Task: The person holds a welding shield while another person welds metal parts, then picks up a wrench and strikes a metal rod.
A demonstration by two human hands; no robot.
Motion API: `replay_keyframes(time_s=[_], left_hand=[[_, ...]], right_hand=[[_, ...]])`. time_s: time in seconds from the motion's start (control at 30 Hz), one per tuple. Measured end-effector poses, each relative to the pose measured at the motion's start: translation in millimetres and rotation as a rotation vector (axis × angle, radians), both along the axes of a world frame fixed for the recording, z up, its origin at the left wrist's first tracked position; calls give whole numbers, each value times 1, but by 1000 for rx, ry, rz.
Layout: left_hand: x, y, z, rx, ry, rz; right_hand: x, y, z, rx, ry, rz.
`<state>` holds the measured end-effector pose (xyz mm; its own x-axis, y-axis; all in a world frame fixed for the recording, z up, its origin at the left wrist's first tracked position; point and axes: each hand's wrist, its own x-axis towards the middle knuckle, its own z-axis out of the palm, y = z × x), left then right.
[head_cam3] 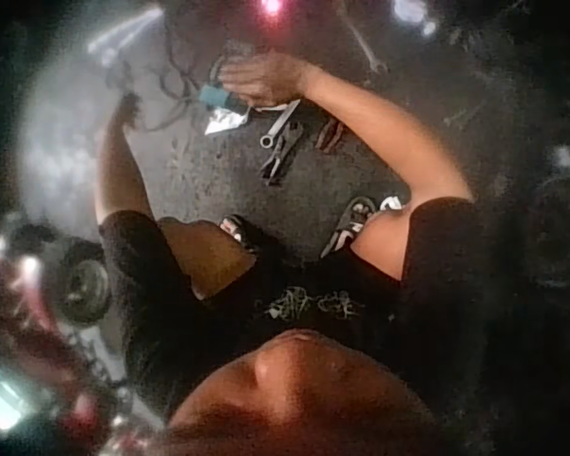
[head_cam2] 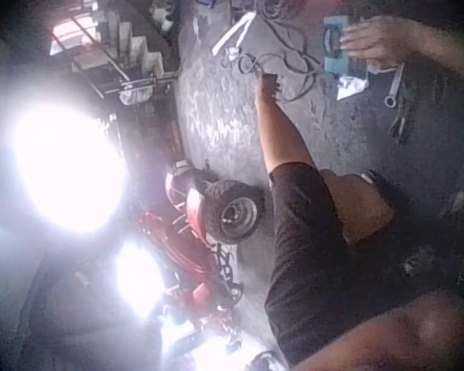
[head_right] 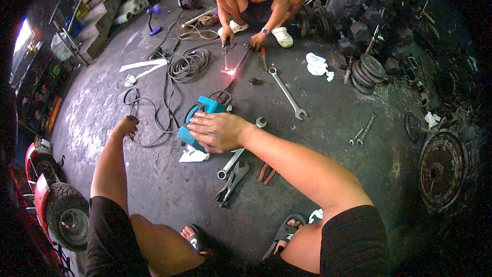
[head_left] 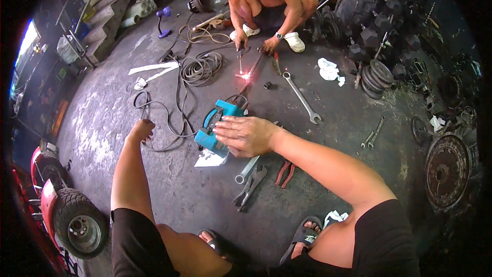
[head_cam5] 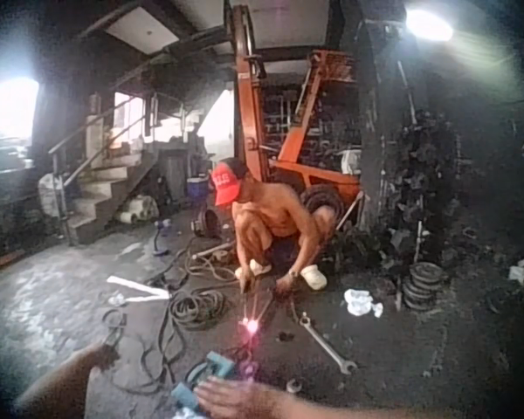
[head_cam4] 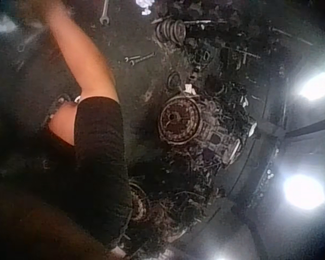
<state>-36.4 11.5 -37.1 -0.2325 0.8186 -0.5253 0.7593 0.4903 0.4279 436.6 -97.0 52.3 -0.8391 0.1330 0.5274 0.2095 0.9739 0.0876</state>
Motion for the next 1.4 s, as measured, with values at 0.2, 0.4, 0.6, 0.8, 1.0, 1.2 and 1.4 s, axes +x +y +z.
replay_keyframes(time_s=[0.2,0.4,0.6,0.8,1.0,1.2,1.4], left_hand=[[-11,9,-12,-17,-29,-15],[-6,4,-8,14,20,-19],[-4,5,-8,-6,-13,8],[0,2,-4,4,-15,5],[8,-4,9,-6,-64,0],[12,-7,16,-25,-75,26],[16,-11,20,26,-52,12]], right_hand=[[5,12,12,-3,7,-116],[26,30,39,67,14,-231],[31,37,47,32,50,-315],[29,36,46,43,32,-307],[28,37,45,31,14,-280],[25,34,43,23,-36,-275],[25,34,44,34,-26,-260]])
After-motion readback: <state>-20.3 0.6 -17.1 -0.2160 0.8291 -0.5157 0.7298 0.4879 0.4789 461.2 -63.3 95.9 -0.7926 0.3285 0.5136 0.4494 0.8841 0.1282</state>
